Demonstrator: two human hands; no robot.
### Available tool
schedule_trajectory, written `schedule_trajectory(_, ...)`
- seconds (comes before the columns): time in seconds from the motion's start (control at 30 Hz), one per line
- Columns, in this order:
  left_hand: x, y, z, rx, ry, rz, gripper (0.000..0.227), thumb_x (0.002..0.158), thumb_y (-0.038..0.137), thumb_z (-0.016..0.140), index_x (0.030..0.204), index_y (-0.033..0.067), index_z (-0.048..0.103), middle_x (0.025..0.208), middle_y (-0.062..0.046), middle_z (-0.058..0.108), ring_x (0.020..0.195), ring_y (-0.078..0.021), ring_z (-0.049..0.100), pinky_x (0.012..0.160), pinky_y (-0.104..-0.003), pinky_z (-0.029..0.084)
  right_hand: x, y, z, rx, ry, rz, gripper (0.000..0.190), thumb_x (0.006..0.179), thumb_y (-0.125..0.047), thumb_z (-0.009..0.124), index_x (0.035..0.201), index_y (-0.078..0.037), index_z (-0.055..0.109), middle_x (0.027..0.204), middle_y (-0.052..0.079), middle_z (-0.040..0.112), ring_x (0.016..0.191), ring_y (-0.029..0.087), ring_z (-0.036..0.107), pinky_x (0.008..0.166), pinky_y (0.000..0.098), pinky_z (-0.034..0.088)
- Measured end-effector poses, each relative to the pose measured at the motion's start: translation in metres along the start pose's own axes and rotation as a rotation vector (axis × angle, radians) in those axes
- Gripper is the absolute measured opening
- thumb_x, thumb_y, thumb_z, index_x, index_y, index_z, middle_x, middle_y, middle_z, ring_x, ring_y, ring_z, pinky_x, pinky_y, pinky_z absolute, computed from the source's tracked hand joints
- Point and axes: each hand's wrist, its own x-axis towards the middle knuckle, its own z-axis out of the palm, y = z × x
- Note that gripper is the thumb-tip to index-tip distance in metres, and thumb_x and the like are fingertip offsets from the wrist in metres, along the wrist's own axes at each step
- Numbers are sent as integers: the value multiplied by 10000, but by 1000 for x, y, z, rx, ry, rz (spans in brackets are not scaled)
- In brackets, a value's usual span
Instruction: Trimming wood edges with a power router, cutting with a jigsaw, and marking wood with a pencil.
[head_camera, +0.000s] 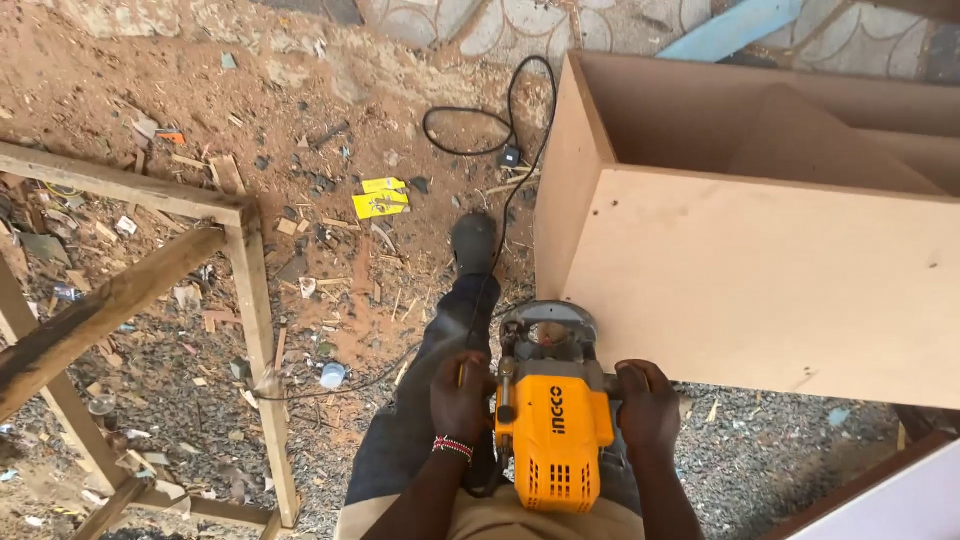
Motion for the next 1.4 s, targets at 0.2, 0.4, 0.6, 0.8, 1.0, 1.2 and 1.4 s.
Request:
schedule_trajectory(0.2, -1, -7, 0, -72, -21, -39, 265, 1106, 411, 703, 1167, 223, 879, 1069, -145, 880, 991, -315, 891, 965, -484, 692, 26, 39, 8, -117, 36, -48, 384, 1021, -546, 763, 1268, -300, 924, 1093, 185, 872, 1032, 457, 829, 1000, 524, 586)
schedule_trajectory(0.4, 9, -2, 1, -31, -2, -42, 323, 1075, 429, 710, 1232, 218, 896, 1082, -177, 920, 1139, -414, 878, 1053, -525, 644, 41, 41, 15, -104, 22, -43, 428, 976, -553, 775, 1284, -290, 915, 1162, 169, 878, 1152, 456, 817, 1049, 551, 585)
schedule_trajectory(0.6, 43, -61, 14, -111, -23, -151, 336, 1040, 488, 748, 1252, 282, 910, 1142, -99, 915, 1266, -331, 840, 1138, -469, 638, 37, 40, 14, -129, 0, -47, 451, 967, -538, 763, 1302, -276, 915, 1230, 168, 871, 1242, 457, 794, 1102, 555, 567)
schedule_trajectory(0.8, 56, -37, 14, -710, -348, -387, 591, 1010, 471, 788, 1525, 187, 851, 1498, -89, 845, 1141, -287, 813, 986, -460, 664, 32, 28, 13, -79, 4, -66, 480, 978, -523, 741, 1332, -250, 914, 1127, 222, 876, 1021, 430, 827, 965, 530, 590)
schedule_trajectory(1.0, 89, 12, 15, -585, -554, -606, 749, 997, 557, 738, 1538, 44, 818, 1365, -305, 859, 1050, -438, 825, 891, -523, 646, 6, -13, 10, 10, 10, 67, 366, 1038, -317, 679, 1252, -102, 884, 974, 120, 884, 579, 223, 538, 539, 407, 383)
schedule_trajectory(1.2, 140, -20, 40, -410, -265, -406, 379, 771, 275, 1059, 1046, 49, 930, 1123, -167, 922, 1016, -338, 885, 917, -433, 732, 6, -14, 14, 7, 17, 84, 375, 1063, -336, 674, 1285, -97, 859, 953, 136, 858, 584, 223, 518, 522, 406, 345)
schedule_trajectory(1.4, 183, -46, 82, -567, -1159, -589, 656, 1079, 530, 791, 1508, 37, 738, 1453, -187, 833, 1312, -337, 800, 1191, -469, 634, 8, -16, 16, -102, 27, 94, 397, 1056, -412, 672, 1235, -135, 893, 764, 110, 673, 552, 237, 505, 548, 420, 340)
